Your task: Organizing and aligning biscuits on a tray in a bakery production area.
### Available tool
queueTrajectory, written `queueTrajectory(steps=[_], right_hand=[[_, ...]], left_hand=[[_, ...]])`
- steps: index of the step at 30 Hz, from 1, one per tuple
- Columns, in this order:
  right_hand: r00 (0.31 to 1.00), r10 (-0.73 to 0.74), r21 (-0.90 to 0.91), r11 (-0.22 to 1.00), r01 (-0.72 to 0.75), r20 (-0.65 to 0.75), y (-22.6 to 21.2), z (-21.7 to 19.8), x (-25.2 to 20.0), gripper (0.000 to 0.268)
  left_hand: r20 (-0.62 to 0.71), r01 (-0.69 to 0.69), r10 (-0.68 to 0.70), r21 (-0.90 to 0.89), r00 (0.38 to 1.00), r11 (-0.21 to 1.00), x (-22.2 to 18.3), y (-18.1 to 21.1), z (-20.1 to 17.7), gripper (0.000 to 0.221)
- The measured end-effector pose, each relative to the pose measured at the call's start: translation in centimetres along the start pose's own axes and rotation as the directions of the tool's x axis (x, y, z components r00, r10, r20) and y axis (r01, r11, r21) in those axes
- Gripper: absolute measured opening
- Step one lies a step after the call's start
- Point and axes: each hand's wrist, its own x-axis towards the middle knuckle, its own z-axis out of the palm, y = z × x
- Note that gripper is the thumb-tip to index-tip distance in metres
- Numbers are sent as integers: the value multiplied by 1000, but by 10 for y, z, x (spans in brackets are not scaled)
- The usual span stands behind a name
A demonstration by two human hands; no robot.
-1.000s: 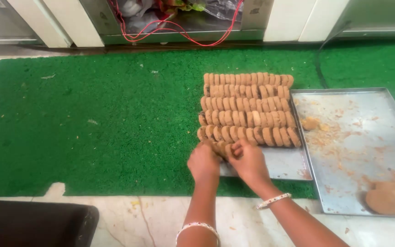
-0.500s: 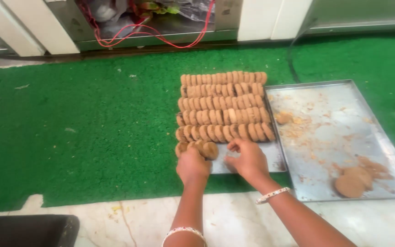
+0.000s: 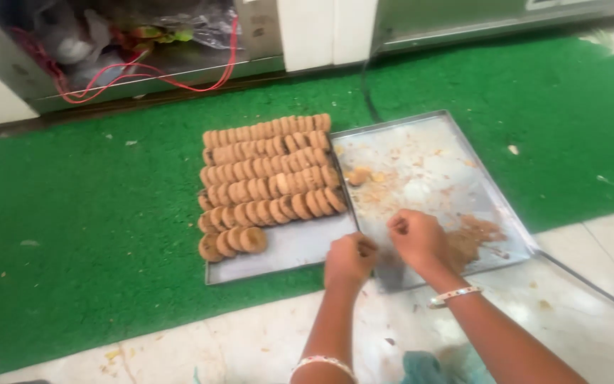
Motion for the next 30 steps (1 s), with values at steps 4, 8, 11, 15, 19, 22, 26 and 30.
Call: queueTrajectory(steps=[4,8,11,15,19,22,26,30], right_hand=[[999,21,-43,999,-23,-44,46,-36,3,13],[995,27,-104,994,-38,-99,72,-66,0,19],[994,75,-70,994,-80,-76,93,-72,-1,21],[993,114,77,990,-115,13,98,-82,-6,20],[999,42,152,987,-45,29,121,-70,-3,20],[990,92,157,982,-107,103,126,-68,0,18],[992,52,219,973,-77,119,126,-67,1,18],[987,-83,299,954,39,139,141,-50,10,21]], left_hand=[[108,-107,99,69,989,992,1,21,56,23],[137,-47,17,218,990,975,-17,55,89,49],[76,-7,-11,234,997,972,-15,58,117,62],[6,33,-34,191,999,981,-17,69,131,74],[-3,90,-92,217,996,972,-27,90,128,75],[-43,110,-104,189,994,976,-27,89,132,75],[-80,63,-48,191,996,980,-24,83,134,72],[-99,23,-13,93,995,995,-23,81,120,70]])
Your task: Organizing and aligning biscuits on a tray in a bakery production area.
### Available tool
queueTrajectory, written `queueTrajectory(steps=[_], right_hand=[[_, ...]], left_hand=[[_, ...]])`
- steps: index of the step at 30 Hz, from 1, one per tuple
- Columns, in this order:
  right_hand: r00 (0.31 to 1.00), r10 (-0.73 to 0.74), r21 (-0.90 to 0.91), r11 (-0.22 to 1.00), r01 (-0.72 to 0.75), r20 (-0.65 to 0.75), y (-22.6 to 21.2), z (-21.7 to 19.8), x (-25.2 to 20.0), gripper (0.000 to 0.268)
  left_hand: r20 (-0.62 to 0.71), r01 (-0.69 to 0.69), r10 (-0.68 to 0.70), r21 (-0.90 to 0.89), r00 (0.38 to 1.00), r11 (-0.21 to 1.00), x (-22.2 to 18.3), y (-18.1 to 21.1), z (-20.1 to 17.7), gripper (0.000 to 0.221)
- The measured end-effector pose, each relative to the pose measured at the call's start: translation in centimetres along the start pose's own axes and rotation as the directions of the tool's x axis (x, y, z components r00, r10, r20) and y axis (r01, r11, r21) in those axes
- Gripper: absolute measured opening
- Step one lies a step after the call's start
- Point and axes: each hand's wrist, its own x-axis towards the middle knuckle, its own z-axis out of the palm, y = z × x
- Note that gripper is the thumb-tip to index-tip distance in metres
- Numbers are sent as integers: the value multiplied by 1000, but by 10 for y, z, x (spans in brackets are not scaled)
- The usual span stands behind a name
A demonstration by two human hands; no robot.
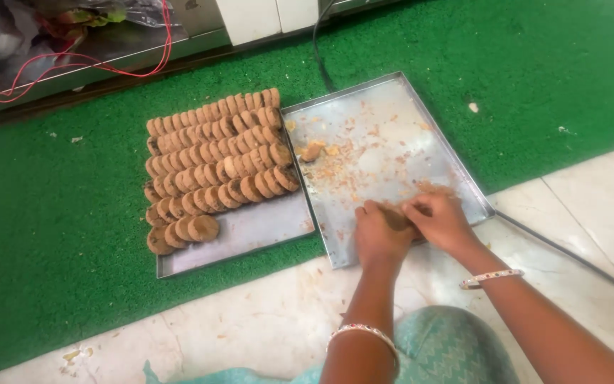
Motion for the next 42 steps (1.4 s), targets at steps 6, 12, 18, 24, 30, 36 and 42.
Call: queueTrajectory(steps=[6,12,18,24,30,36,42], right_hand=[[998,65,-78,995,-65,-10,-56,9,-6,39],[985,120,230,962,-146,125,-97,42,-4,30],[978,71,258,959,-121,197,-108,104,8,34],[960,22,378,917,-131,279,-136,169,9,41],[962,-61,315,949,-27,267,-162,218,4,43],[973,-30,217,976,-21,230,-190,244,-1,40],[975,-181,155,975,160,127,-180,269,11,35]], left_hand=[[-111,-117,102,-140,989,983,2,-4,-33,59],[-122,-180,160,-178,980,967,7,-28,-81,63],[-177,-253,211,-261,961,932,18,-73,-123,63],[-206,-229,166,-339,964,912,26,-118,-173,52],[-251,-177,117,-229,961,957,22,-147,-209,45],[-290,-19,2,-56,957,998,8,-131,-243,46],[-272,38,-15,79,962,996,23,-152,-253,41]])
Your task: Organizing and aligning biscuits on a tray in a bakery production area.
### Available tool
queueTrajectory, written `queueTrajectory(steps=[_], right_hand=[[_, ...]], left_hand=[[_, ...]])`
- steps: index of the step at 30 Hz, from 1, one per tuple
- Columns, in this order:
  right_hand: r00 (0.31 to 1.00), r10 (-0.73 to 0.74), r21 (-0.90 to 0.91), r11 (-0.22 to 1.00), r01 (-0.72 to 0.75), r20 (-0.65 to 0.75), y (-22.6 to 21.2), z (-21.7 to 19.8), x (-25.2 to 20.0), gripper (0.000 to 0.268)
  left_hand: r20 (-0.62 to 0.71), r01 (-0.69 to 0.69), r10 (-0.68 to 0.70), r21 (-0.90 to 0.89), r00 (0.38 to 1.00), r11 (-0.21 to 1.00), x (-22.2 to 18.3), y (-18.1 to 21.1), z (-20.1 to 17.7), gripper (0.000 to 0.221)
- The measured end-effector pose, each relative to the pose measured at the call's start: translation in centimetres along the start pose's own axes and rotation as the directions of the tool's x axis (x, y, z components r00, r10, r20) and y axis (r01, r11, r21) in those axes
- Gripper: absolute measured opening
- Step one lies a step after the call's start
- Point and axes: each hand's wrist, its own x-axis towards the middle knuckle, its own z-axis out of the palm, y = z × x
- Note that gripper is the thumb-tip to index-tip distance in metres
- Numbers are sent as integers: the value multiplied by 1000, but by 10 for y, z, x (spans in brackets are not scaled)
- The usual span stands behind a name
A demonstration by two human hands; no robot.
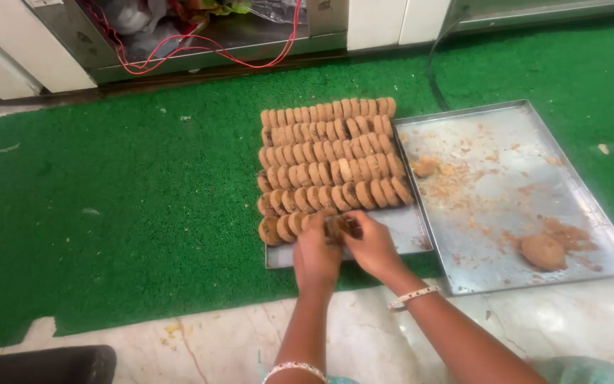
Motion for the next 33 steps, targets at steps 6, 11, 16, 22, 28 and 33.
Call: queueTrajectory(steps=[6,11,16,22,28,33], right_hand=[[998,54,60,997,-53,-18,-14,11,3,30],[997,60,30,998,-59,-53,-19,12,7,28],[998,21,78,997,-17,-53,-8,13,10,27],[1000,2,-14,1000,-2,16,-13,-12,9,25],[996,-3,-134,991,-9,-88,-4,-69,2,19],[990,60,-158,984,-81,-131,14,-135,-14,14]], left_hand=[[-95,-47,45,-19,994,999,7,-12,-1,24],[-79,-7,6,-20,997,1000,6,-7,-4,26],[-106,-39,49,92,993,995,6,-8,5,32],[-207,-58,95,179,974,982,-6,12,14,46],[-138,-205,233,191,963,960,-9,39,53,50],[121,-156,144,101,982,982,-26,84,89,60]])
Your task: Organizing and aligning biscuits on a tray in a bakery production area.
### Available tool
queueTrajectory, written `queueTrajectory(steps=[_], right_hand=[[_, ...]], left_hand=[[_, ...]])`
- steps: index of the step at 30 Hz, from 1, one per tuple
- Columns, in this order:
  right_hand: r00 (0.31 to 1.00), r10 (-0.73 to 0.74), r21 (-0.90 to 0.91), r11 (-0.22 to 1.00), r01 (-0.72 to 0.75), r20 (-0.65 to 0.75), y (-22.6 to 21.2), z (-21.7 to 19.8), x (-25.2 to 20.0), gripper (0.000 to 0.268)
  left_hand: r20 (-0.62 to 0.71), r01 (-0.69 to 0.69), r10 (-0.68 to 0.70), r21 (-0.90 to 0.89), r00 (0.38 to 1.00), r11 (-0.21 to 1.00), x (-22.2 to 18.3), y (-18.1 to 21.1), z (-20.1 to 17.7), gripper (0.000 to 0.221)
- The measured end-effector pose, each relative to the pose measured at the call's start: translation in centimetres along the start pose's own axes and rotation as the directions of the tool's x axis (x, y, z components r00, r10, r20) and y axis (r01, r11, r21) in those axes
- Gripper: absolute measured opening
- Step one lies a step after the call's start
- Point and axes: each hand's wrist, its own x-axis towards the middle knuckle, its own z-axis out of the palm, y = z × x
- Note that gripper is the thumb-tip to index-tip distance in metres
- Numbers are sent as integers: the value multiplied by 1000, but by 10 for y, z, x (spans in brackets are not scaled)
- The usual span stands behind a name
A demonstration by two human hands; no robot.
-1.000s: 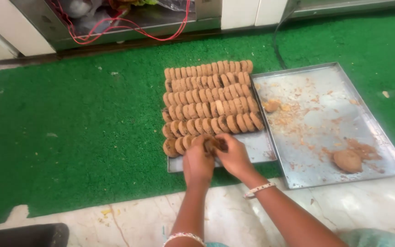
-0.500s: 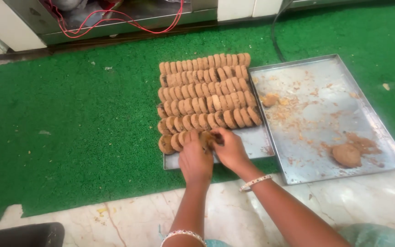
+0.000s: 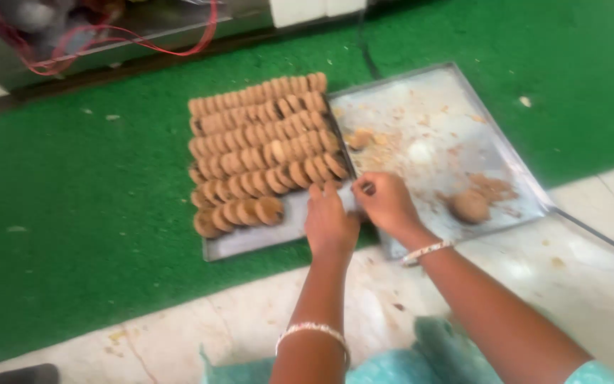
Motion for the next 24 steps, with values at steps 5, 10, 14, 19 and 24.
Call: queueTrajectory(steps=[5,10,14,19,24], right_hand=[[993,-51,-204,978,28,-106,49,-61,-7,12],[992,42,-559,823,-101,-119,67,-120,-24,17],[992,120,-542,833,-114,-23,112,-141,-34,25],[997,71,-380,922,-81,-41,112,-158,-49,27],[994,95,-383,917,-111,-61,91,-162,-52,32]], left_hand=[[121,-25,22,23,992,999,-12,48,55,58],[301,11,-3,-24,954,1000,-17,99,102,47],[338,-36,60,-75,939,997,-16,108,177,60],[327,-37,73,-114,942,993,-23,116,208,51],[292,41,31,-238,956,970,-27,121,180,74]])
